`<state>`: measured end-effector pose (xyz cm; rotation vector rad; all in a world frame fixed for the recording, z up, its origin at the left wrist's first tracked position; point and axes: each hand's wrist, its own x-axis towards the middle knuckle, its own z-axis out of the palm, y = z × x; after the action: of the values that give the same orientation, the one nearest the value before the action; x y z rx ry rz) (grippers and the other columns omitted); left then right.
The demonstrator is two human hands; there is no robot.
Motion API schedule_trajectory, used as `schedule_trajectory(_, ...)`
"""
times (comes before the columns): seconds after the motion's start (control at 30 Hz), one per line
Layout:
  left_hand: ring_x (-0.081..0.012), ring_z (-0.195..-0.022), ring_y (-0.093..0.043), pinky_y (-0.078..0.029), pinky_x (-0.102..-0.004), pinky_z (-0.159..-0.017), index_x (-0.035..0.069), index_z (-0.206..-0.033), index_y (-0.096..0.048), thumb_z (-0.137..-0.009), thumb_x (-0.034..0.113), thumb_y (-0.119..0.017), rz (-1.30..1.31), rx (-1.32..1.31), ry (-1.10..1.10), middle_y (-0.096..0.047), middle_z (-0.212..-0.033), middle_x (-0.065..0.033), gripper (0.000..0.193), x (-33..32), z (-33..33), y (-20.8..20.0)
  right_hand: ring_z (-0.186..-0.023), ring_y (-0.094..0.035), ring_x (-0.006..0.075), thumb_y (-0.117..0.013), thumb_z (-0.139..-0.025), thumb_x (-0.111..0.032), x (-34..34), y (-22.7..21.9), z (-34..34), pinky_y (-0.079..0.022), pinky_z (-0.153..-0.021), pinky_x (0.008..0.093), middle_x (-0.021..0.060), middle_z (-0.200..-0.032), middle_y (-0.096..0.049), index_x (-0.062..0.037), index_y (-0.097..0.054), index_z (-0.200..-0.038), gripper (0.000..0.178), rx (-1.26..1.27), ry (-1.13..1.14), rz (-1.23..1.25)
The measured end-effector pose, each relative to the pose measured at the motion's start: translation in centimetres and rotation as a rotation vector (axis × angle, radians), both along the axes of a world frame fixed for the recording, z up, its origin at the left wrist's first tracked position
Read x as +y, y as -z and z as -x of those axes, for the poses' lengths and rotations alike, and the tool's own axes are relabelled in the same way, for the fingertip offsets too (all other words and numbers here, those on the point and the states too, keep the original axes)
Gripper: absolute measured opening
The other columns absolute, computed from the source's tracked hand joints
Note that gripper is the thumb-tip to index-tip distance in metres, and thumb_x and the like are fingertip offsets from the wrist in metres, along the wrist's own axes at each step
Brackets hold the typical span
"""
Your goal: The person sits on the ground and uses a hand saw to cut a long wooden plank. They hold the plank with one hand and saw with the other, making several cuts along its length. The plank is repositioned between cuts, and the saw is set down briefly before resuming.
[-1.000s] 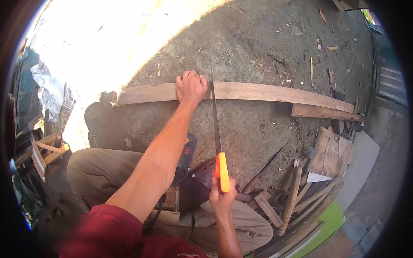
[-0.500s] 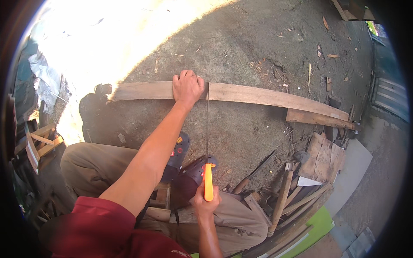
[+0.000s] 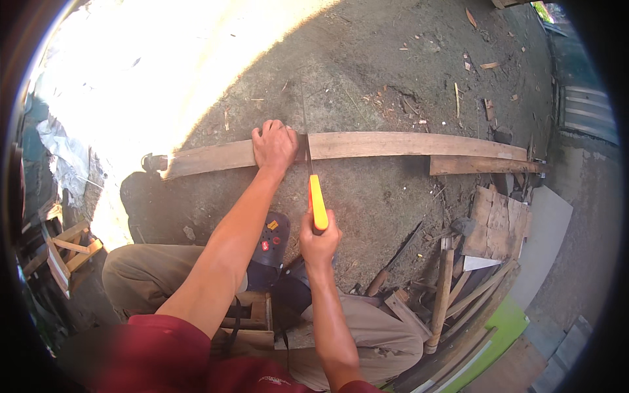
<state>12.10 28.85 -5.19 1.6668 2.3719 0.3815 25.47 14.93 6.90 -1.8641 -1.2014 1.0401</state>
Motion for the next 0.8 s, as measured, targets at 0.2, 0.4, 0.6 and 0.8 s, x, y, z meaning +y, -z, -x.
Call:
schedule_trajectory(0.2, -0.0251, -0.111, -0.058, -0.039, -0.0459, -0.096, 0.003, -0.09, -0.074, -0.097, 0.025, -0.048, -0.008, 0.04, 0.02, -0.068, -0.104, -0.0093, 0.036, 0.5, 0.8, -0.9, -0.054, -0.059, 0.0143, -0.073, -0.086, 0.002, -9.5, -4.0, -3.7, -0.046, -0.052, 0.0312, 0.0086, -0.063, -0.059, -0.0025, -0.059, -0.083, 0.015, -0.158, -0.081, -0.09)
schedule_trajectory(0.4, -0.0236, -0.111, -0.057, -0.039, -0.0436, -0.095, 0.004, -0.09, -0.077, -0.097, 0.026, -0.047, 0.047, 0.062, 0.048, -0.068, -0.106, -0.0065, 0.038, -0.3, 0.0, -0.8, -0.052, -0.057, 0.0131, -0.07, -0.085, 0.003, -2.1, 2.6, -0.7, -0.045, -0.051, 0.0303, 0.007, -0.06, -0.055, -0.0032, -0.06, -0.084, 0.012, -0.107, -0.044, -0.157)
schedule_trajectory(0.6, -0.0228, -0.113, -0.058, -0.04, -0.0449, -0.096, 0.003, -0.088, -0.075, -0.096, 0.026, -0.05, 0.046, 0.012, 0.001, -0.069, -0.106, -0.0071, 0.035, -0.2, 0.3, -0.7, -0.062, -0.054, 0.0067, -0.07, -0.097, -0.013, -1.0, 6.2, -1.9, -0.043, -0.057, 0.0242, -0.0032, -0.07, -0.058, 0.0023, -0.067, -0.091, 0.017, 0.458, 0.161, 0.076)
schedule_trajectory(0.8, -0.023, -0.113, -0.057, -0.039, -0.0431, -0.096, 0.004, -0.086, -0.078, -0.096, 0.028, -0.048, 0.067, 0.012, -0.029, -0.069, -0.107, -0.0063, 0.04, -0.1, 0.5, -0.3, -0.052, -0.06, 0.0157, -0.067, -0.093, -0.008, -5.8, -2.2, -4.4, -0.047, -0.052, 0.0292, 0.0041, -0.064, -0.062, 0.0009, -0.067, -0.085, 0.013, 0.071, -0.032, -0.232)
